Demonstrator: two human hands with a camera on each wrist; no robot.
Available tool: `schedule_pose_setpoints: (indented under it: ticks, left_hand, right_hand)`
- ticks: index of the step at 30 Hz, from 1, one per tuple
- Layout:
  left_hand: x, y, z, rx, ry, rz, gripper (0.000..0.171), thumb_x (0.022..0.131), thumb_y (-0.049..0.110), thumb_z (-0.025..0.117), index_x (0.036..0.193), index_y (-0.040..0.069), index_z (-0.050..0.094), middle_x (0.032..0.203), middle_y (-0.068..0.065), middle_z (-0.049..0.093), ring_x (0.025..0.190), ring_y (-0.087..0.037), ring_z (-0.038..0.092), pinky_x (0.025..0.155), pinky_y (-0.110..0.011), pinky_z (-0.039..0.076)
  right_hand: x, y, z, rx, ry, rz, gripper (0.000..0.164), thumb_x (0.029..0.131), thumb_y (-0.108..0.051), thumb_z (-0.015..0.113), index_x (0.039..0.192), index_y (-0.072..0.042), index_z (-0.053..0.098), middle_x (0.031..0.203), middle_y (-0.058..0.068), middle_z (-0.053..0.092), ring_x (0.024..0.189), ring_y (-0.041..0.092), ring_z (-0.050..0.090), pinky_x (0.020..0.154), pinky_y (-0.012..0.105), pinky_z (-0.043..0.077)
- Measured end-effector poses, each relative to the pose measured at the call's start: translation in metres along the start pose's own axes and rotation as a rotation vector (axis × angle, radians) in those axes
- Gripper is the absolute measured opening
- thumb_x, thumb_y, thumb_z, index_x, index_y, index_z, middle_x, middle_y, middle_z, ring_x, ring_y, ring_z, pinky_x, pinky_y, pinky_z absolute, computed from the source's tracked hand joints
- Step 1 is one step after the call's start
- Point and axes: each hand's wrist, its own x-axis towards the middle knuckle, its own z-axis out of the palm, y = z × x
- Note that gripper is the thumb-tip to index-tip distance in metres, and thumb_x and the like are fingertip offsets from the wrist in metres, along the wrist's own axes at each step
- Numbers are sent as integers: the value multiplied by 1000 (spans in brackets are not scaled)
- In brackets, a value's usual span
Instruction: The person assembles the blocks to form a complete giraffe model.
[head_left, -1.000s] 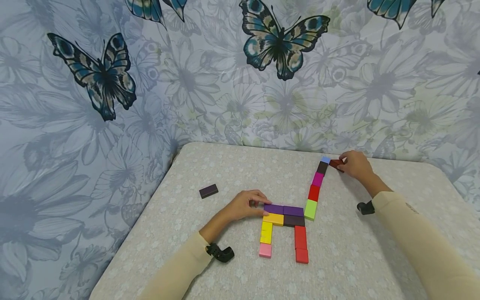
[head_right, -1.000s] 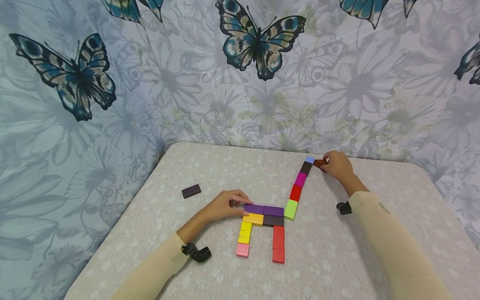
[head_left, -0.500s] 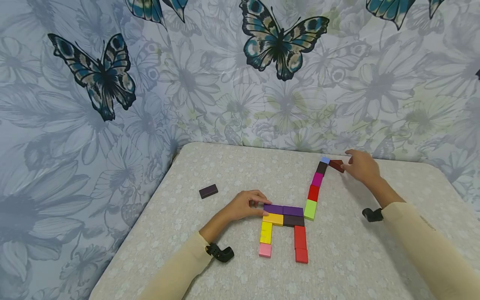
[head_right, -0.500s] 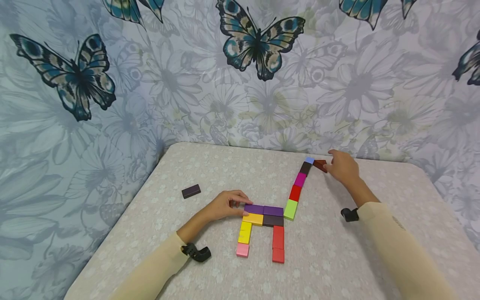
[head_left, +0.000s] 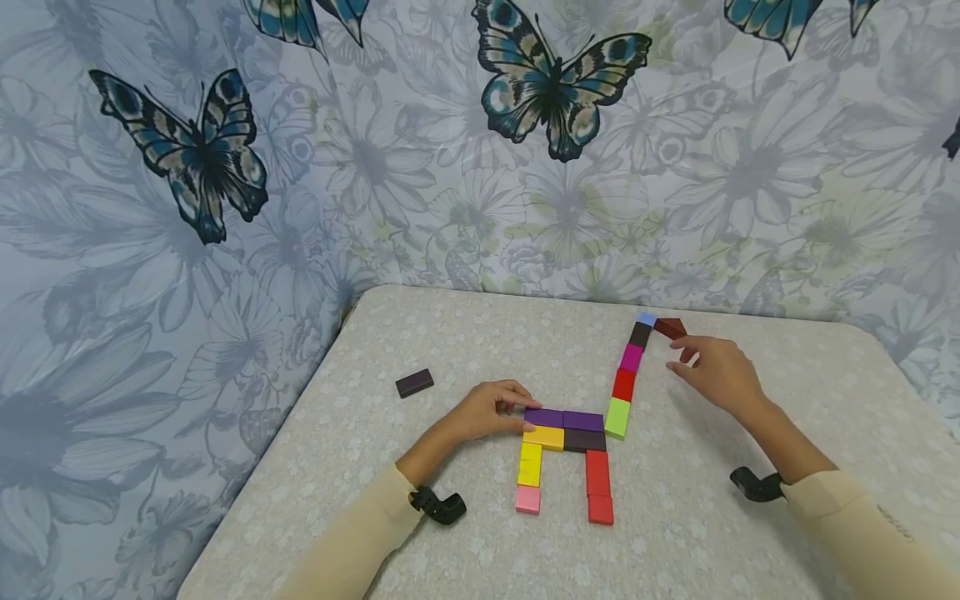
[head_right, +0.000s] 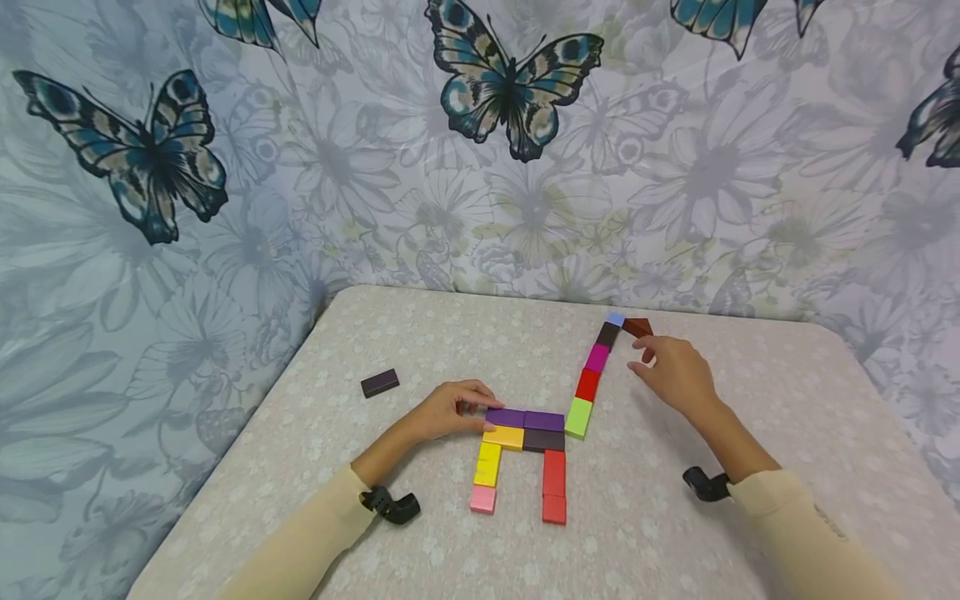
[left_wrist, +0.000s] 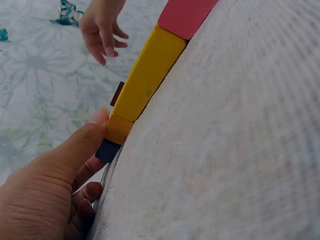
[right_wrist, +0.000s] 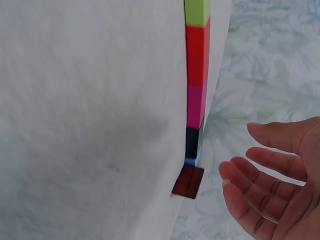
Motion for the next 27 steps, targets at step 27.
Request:
schedule_pose_setpoints:
  ticks: [27]
  left_hand:
    - [0, -2, 0, 19, -11, 23, 34, 88, 28, 82, 121, 20, 77, 110, 10, 67, 80, -11, 54, 70, -25, 47]
  right_hand:
    - [-52, -50, 48, 326, -219, -55, 18, 87, -5, 78, 105, -4, 75, 80, -2, 65, 69, 14, 59, 58, 26, 52]
